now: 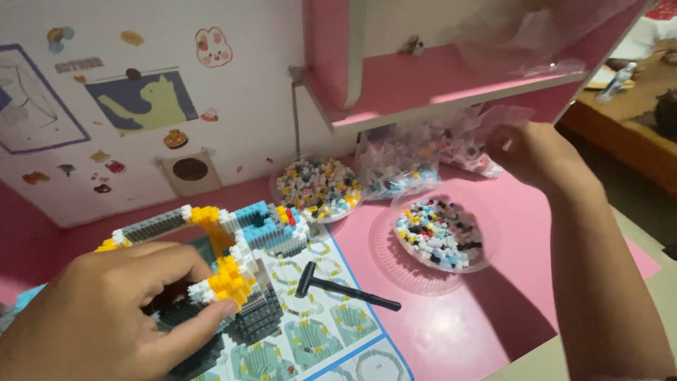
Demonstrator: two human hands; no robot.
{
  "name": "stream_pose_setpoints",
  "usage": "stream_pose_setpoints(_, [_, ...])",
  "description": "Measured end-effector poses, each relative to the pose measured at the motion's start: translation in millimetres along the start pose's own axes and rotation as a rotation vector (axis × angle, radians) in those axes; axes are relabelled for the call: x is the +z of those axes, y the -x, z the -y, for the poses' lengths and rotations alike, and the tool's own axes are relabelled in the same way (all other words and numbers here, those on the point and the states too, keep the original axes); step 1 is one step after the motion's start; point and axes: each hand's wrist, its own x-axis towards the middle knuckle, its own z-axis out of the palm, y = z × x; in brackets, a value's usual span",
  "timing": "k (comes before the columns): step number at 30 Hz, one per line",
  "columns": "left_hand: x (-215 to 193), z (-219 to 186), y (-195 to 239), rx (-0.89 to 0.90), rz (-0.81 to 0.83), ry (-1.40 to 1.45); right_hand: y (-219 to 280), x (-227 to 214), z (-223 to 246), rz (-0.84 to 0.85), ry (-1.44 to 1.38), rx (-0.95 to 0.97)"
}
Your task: The person assembles a 3D puzzle using small plastic beads, placing them onto a base structure and using a black hammer-like tool to secure them. They frequently reach into plastic bags to retrieve more beads while following a printed instruction sheet.
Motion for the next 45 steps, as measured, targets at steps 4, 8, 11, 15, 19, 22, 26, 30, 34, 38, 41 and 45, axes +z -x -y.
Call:
stream_pose_setpoints(4, [6,8,-6,-0.017,0.041,-0.072,-51,61,-64,-0.367,0.128,-0.639])
stream_pose_setpoints(8, [11,8,-6,-0.196,0.153,-0.255,-71,86,-69,-0.462,0.598,-0.908])
stream_pose_setpoints(11, [10,2,-5,-0.247,0.129,-0.292,-83,92,-70,-0.542,0.736,-0.829])
stream_pose_setpoints(15, [22,18,0,-0.147,0.006,-0.177,-112,112,-88,-0.346,0.767,-0.547])
stream_pose_setpoints(19, [11,0,-5,-0.347,0.207,-0.366,-137,122,-97,-0.186,0.564,-0.359])
stream_pose_setpoints(22, [8,-5,-6,-0.373,0.229,-0.389,-129,102,-94,-0.042,0.248,-0.117])
stream_pose_setpoints(26, [10,-7,-8,-0.455,0.35,-0.478,-139,89,-100,-0.259,0.354,-0.463])
stream_pose_setpoints(30, [26,16,2,-0.353,0.132,-0.336,-111,38,-30,0.224,0.017,-0.022])
stream_pose_setpoints(34, [20,5,-1,-0.445,0.195,-0.414,-141,38,-29,0.252,-0.037,0.061])
stream_pose_setpoints(38, [18,2,-3,-0.478,0.288,-0.443,-99,-9,15,0.359,-0.275,0.539])
stream_pose_setpoints(41, [22,6,-1,-0.452,0.245,-0.449,-106,-6,17,0.379,-0.227,0.521])
stream_pose_setpoints(45, [32,19,8,-0.296,0.019,-0.258,-114,1,30,0.411,-0.141,0.492])
